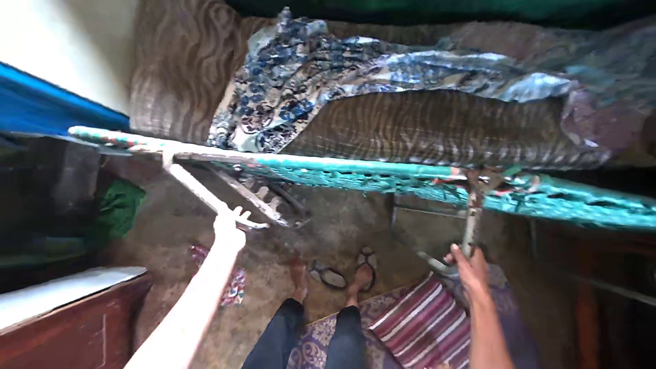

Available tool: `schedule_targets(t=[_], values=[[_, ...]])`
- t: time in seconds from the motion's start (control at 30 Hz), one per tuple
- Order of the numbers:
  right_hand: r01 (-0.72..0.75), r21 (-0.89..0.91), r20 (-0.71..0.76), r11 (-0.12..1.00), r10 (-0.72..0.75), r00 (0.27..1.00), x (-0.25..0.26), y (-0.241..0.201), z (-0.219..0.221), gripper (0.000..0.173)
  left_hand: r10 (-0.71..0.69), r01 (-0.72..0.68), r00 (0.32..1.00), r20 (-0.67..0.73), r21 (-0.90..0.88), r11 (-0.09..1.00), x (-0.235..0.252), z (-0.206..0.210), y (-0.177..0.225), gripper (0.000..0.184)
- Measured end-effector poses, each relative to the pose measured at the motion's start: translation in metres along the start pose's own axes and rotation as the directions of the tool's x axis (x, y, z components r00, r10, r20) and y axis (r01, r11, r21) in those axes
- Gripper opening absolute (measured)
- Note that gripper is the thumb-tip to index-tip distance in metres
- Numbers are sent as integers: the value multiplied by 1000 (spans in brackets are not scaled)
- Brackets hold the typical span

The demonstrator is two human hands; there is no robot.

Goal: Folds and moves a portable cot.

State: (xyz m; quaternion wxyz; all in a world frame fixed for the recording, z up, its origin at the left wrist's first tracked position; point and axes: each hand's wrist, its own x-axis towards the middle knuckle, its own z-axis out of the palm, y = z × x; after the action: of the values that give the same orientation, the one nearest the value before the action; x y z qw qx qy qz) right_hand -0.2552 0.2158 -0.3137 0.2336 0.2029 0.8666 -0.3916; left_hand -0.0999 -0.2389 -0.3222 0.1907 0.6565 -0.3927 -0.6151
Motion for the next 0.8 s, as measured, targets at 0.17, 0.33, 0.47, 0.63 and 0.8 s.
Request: schedule_targets(t=[0.17, 0.33, 0.47, 0.63, 0.8], values=[[-13, 138, 7, 990, 13, 1000, -4, 24, -3, 41, -7, 7, 1000, -3, -68, 998, -13, 46, 0, 54], [-135, 337, -29, 932, 154, 988, -6, 30, -1, 31, -18, 19, 995, 98, -6, 1000, 0, 38, -11, 61], [-202, 422, -76, 884, 257, 963, -17, -2, 31, 41, 44, -57, 991, 127, 100, 993, 5, 31, -8, 61], [-183, 551, -51, 814, 252, 966, 0, -59, 61, 45, 60, -71, 982, 181, 58, 996, 15, 35, -9, 57], [-81, 503, -102, 861, 152, 983, 29, -104, 101, 62, 86, -92, 970, 228, 17, 996, 21, 54, -2, 59]])
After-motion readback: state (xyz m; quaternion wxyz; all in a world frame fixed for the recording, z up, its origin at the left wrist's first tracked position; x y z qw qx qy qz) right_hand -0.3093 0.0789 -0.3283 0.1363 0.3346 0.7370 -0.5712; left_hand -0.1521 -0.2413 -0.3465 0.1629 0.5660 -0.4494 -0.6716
